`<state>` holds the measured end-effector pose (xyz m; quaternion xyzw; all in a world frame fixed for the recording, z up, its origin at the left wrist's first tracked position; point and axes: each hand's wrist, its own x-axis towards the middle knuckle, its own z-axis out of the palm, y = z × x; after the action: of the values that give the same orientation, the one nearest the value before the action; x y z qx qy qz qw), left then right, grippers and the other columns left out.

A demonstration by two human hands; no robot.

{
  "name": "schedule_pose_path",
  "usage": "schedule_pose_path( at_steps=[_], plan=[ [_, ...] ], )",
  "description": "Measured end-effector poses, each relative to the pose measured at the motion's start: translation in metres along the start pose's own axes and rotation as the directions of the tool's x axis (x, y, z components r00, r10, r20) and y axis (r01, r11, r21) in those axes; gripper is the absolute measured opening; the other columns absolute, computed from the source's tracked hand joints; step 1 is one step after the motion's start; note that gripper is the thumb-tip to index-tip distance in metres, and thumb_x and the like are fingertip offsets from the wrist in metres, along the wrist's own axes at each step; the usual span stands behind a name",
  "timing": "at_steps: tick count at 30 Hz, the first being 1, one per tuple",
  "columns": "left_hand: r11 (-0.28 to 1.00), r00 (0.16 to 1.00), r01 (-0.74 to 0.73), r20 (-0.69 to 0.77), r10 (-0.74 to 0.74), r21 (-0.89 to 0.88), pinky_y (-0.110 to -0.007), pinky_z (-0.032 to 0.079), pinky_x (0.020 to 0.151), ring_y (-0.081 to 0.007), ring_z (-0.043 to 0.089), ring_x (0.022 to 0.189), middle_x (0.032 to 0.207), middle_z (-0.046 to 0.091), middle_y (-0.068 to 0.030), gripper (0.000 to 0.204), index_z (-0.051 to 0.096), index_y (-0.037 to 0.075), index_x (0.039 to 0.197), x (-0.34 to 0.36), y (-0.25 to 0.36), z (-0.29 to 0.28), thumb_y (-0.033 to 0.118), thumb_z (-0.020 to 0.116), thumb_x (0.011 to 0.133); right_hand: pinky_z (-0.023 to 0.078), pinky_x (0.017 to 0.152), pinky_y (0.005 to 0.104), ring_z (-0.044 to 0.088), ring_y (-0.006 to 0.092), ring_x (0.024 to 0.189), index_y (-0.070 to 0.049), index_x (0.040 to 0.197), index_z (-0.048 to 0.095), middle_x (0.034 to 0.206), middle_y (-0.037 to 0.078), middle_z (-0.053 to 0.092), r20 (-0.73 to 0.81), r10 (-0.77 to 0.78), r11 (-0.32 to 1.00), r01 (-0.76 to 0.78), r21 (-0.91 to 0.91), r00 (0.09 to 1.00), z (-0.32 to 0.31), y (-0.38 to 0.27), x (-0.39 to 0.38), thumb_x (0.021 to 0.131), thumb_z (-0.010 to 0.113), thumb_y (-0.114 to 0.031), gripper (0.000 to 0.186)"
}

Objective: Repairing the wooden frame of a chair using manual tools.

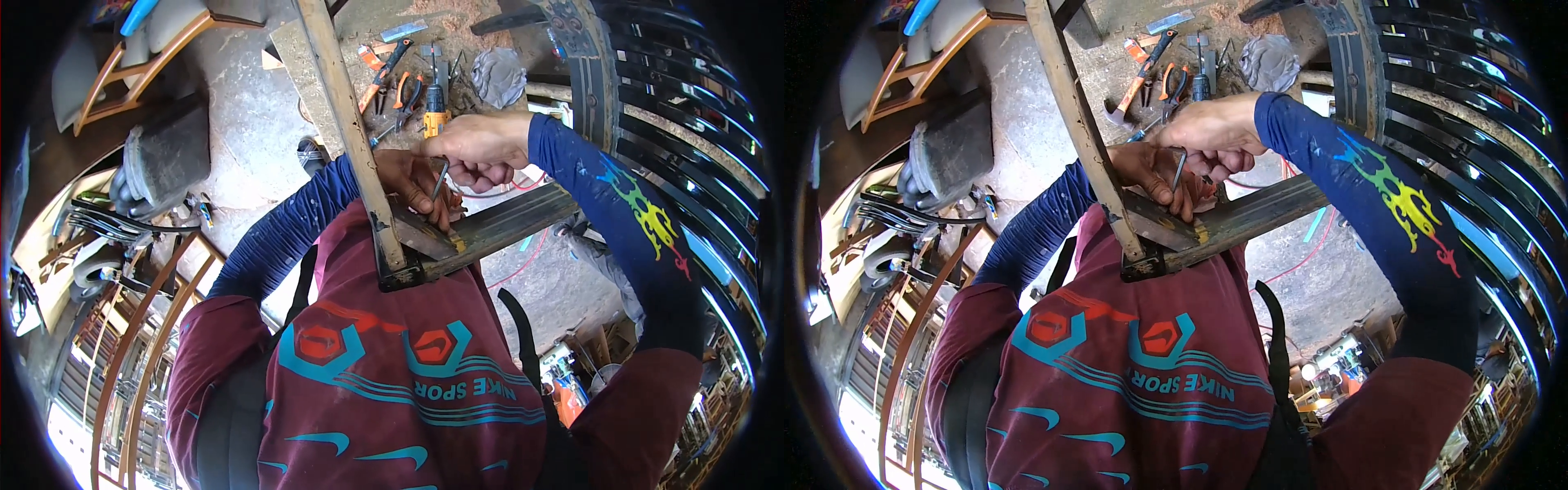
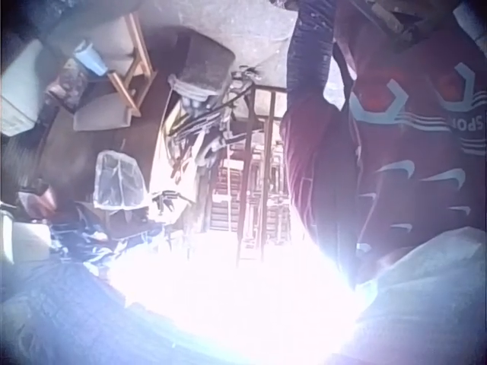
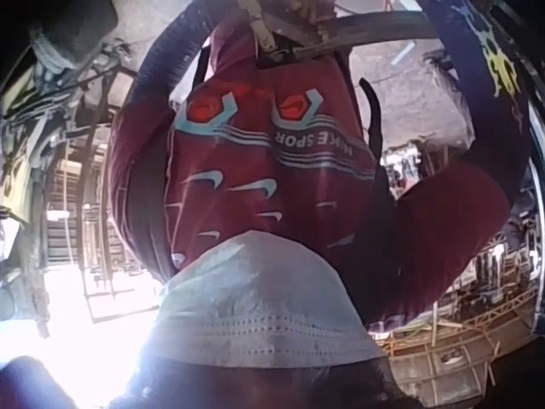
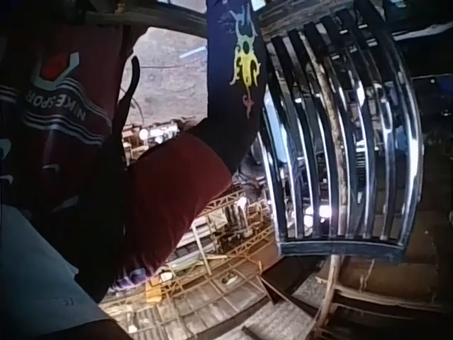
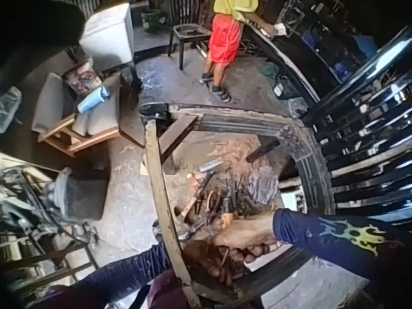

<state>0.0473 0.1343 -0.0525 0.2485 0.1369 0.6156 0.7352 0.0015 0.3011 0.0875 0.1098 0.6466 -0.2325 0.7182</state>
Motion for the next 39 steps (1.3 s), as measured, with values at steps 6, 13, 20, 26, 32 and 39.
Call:
schedule_pose_path(
  at_steps=[6, 13, 20, 26, 32, 39],
  plan=[
    [0.995, 0.998, -0.058, 0.034, 0.056, 0.083, -0.041, 0.047, 0.107, -0.0272, 0.066, 0.117, 0.114, 0.074, -0.019, 0.033, 0.073, -0.005, 0.111, 0.001, -0.006, -0.004, 0.018, 0.08, 0.089, 0.023, 0.031, 0.0219, 0.037, 0.0053, 0.04, -0.015, 0.064, 0.048, 0.055, -0.004, 0.044, 0.216, 0.144, 0.971, -0.18, 0.157, 0.966, -0.011, -0.011, 0.004, 0.096, 0.06, -0.049, 0.048],
    [0.963, 0.983, -0.171, 0.105, 0.152, 0.206, -0.032, 0.046, 0.106, -0.0177, 0.064, 0.118, 0.119, 0.073, -0.0114, 0.032, 0.074, -0.001, 0.118, 0.005, -0.001, -0.008, 0.02, 0.075, 0.094, 0.026, 0.032, 0.0183, 0.035, 0.0027, 0.043, 0.0, 0.074, 0.056, 0.057, -0.003, 0.043, 0.308, 0.182, 0.948, -0.249, 0.197, 0.934, -0.018, -0.015, 0.004, 0.092, 0.067, -0.038, 0.044],
    [0.959, 0.992, -0.111, 0.094, 0.089, 0.26, -0.031, 0.048, 0.1, -0.0161, 0.064, 0.111, 0.119, 0.072, -0.0082, 0.035, 0.072, 0.001, 0.123, 0.002, 0.005, -0.004, 0.027, 0.067, 0.101, 0.042, 0.037, 0.0284, 0.057, 0.0132, 0.043, 0.005, 0.089, 0.069, 0.06, 0.006, 0.061, -0.048, 0.048, 0.969, -0.059, -0.241, 0.998, -0.028, -0.02, -0.031, 0.097, 0.056, -0.066, 0.072],
    [0.963, 0.975, -0.204, 0.125, 0.184, 0.175, -0.03, 0.049, 0.096, -0.0144, 0.066, 0.107, 0.115, 0.075, -0.0082, 0.033, 0.074, 0.002, 0.122, 0.006, -0.007, -0.009, 0.026, 0.067, 0.101, 0.054, 0.075, 0.0434, 0.07, 0.0364, 0.082, 0.005, 0.095, 0.067, 0.083, 0.02, 0.071, 0.034, -0.341, 0.729, 0.287, -0.621, 0.939, 0.003, -0.011, -0.032, 0.095, 0.07, -0.031, 0.036],
    [0.968, 0.974, -0.201, 0.14, 0.18, 0.153, -0.032, 0.048, 0.1, -0.0187, 0.066, 0.111, 0.118, 0.075, -0.0109, 0.026, 0.076, -0.002, 0.109, 0.005, -0.004, -0.008, 0.021, 0.069, 0.099, 0.053, 0.06, 0.0425, 0.071, 0.0328, 0.068, 0.0, 0.093, 0.071, 0.077, 0.016, 0.071, 0.212, 0.011, 0.831, 0.109, -0.545, 0.977, -0.003, -0.026, -0.015, 0.095, 0.068, -0.032, 0.032],
    [0.97, 0.967, -0.231, 0.126, 0.221, 0.075, -0.037, 0.046, 0.106, -0.0239, 0.062, 0.122, 0.121, 0.073, -0.0143, 0.021, 0.076, -0.002, 0.104, 0.001, -0.01, -0.004, 0.017, 0.069, 0.098, 0.053, 0.068, 0.0482, 0.069, 0.0379, 0.075, 0.0, 0.082, 0.071, 0.076, 0.022, 0.069, 0.14, -0.504, 0.41, 0.379, -0.829, 0.852, -0.001, 0.003, -0.019, 0.095, 0.066, -0.034, 0.036]
  ],
)
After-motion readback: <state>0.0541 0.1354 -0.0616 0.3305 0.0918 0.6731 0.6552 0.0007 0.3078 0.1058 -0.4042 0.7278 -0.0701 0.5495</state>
